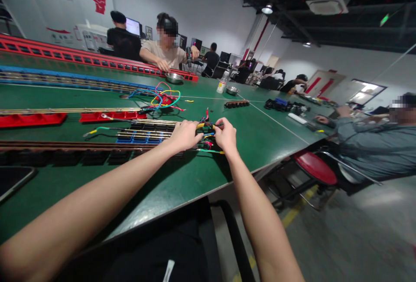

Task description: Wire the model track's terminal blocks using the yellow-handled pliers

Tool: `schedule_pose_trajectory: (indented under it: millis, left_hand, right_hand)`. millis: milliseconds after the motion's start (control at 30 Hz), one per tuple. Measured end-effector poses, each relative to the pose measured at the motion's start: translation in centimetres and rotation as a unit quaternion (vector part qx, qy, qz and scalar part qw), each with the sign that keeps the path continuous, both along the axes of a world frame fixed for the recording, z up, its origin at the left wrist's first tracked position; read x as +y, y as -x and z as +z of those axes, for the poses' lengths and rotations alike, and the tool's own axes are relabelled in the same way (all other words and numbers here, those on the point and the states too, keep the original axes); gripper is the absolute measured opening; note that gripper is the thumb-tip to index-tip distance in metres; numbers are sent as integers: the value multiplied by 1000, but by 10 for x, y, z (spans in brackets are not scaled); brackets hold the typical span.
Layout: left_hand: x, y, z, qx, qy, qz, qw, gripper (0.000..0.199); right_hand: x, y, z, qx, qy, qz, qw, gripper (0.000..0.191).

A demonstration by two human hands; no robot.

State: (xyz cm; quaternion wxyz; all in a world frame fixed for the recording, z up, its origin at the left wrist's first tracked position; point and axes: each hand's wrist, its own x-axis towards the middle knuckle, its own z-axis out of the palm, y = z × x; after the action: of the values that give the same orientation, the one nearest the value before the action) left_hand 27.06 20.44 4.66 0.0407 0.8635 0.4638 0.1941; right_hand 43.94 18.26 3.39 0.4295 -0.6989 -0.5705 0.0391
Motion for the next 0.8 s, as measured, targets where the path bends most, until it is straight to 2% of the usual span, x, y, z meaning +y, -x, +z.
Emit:
schedule_pose_trajectory:
  millis: [100,200,267,367,533,633,733,800]
  left_hand:
    - [8,-3,-1,-44,27,4,999,31]
    - [17,-9,-1,-95,51,-20,994,27]
    - [20,-14,2,-115,56,-37,991,27]
    - [22,-21,8,-123,63,-46,989,30]
    - [28,-16,14,-48,46,-135,989,31]
    - [36,-5,13,-39,64,-213,974,28]
    - [43,6,8,-106,123,-284,945,46]
    - [44,10,5,-146,154,-305,928,55]
  right_hand:
    - [3,0,2,40,25,-4,999,8]
    - [4,1,5,-2,35,2,999,14]
    - [3,3,8,-74,23,46,996,23]
    - [2,6,11,-169,4,138,976,49]
    - [6,3,11,-149,26,191,970,72]
    - [8,-1,7,-144,29,215,965,68]
    - [9,-1,6,-151,17,198,968,53]
    - [8,3,6,-157,11,177,972,43]
